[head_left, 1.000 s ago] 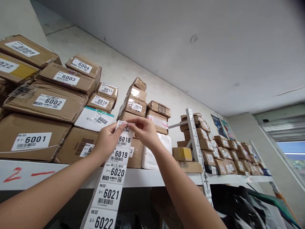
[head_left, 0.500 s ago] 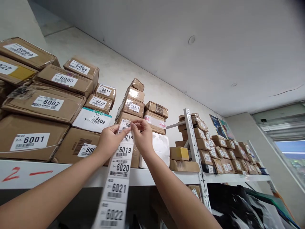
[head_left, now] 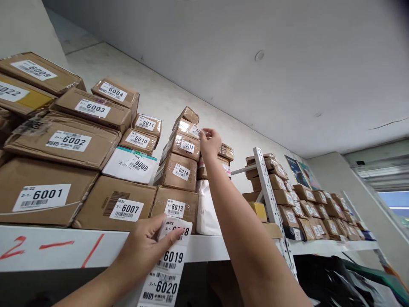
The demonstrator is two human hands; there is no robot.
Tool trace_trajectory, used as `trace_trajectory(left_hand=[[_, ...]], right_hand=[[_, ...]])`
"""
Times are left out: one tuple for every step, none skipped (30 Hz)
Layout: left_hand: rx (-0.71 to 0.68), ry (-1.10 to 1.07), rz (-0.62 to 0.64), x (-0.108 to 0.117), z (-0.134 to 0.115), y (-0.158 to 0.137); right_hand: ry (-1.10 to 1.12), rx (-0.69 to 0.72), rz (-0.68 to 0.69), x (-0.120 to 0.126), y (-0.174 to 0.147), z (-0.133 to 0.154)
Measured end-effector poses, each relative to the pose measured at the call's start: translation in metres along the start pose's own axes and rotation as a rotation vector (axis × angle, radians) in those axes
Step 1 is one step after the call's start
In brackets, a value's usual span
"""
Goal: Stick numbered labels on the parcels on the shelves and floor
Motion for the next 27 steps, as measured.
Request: trace_trajectory(left_hand=[[0.006,-0.030,0.001,0.000,0.003,-0.001],[0.029,-0.067,-0.005,0.001,0.007,-0.001],[0.064,-0.106,-0.010,0.002,0.011,-0.001],[0.096,-0.143,-0.009,0.001,0.014,-0.001],[0.114,-0.168,0.004,0.000,0.016,-0.001],[0.119,-0.180,0.019,-0.001,0.017,-0.001],[0.110,-0.178,0.030,-0.002,0.017,-0.001],[0.094,-0.170,0.039,-0.002,0.016,-0.002],[0.076,-0.164,0.046,-0.002,0.015,-0.002],[0.060,-0.164,0.048,-0.002,0.015,-0.003],[0.049,-0.167,0.046,-0.001,0.015,-0.004],[0.040,-0.172,0.045,-0.001,0.015,-0.004],[0.029,-0.173,0.044,0.000,0.014,-0.004],[0.022,-0.173,0.037,0.000,0.013,-0.005],[0.016,-0.172,0.029,0.001,0.012,-0.005],[0.018,-0.176,0.021,0.002,0.011,-0.005],[0.032,-0.188,0.006,0.003,0.011,-0.006],[0.052,-0.208,-0.011,0.004,0.012,-0.006],[0.072,-0.229,-0.034,0.006,0.012,-0.006],[0.090,-0.250,-0.062,0.009,0.013,-0.007],[0.106,-0.267,-0.102,0.013,0.013,-0.008],[0.121,-0.282,-0.146,0.017,0.013,-0.008],[0.131,-0.294,-0.185,0.021,0.013,-0.008],[0.146,-0.304,-0.219,0.024,0.012,-0.008],[0.167,-0.313,-0.249,0.026,0.012,-0.007],[0.189,-0.318,-0.267,0.028,0.012,-0.006],[0.205,-0.320,-0.279,0.028,0.011,-0.004]], right_hand=[[-0.075,0.002,0.035,-0.012,0.012,-0.001],[-0.149,0.006,0.065,-0.024,0.021,-0.003],[-0.220,0.011,0.089,-0.034,0.028,-0.004],[-0.280,0.013,0.106,-0.043,0.032,-0.006],[-0.324,0.012,0.118,-0.051,0.034,-0.007],[-0.350,0.009,0.124,-0.056,0.035,-0.008],[-0.359,0.004,0.128,-0.060,0.034,-0.009],[-0.370,0.004,0.132,-0.062,0.033,-0.009],[-0.393,0.019,0.139,-0.064,0.032,-0.008],[-0.425,0.048,0.143,-0.065,0.030,-0.007],[-0.464,0.087,0.142,-0.066,0.029,-0.004],[-0.509,0.129,0.137,-0.066,0.028,-0.001],[-0.554,0.171,0.131,-0.066,0.027,0.002],[-0.591,0.212,0.131,-0.066,0.027,0.004],[-0.616,0.246,0.146,-0.067,0.027,0.006],[-0.636,0.269,0.186,-0.069,0.027,0.006],[-0.646,0.274,0.241,-0.071,0.026,0.005],[-0.640,0.255,0.292,-0.071,0.025,0.003],[-0.611,0.225,0.317,-0.068,0.022,0.002],[-0.558,0.202,0.309,-0.061,0.017,0.003],[-0.480,0.200,0.275,-0.052,0.009,0.008],[-0.382,0.223,0.237,-0.040,-0.002,0.015],[-0.271,0.258,0.214,-0.028,-0.018,0.025],[-0.158,0.294,0.223,-0.016,-0.036,0.035],[-0.049,0.294,0.278,-0.006,-0.057,0.043],[0.058,0.257,0.352,0.003,-0.077,0.049],[0.170,0.208,0.440,0.011,-0.098,0.054]])
Point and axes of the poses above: each hand's wrist, its own y-axis towards the middle knuckle, its own x-axis out of the back of the hand, z = x × y, the point moved 8 cm from there along y, towards the middle knuckle, and after that the axes turned 4 degrees about y, right-handed, at the moved point
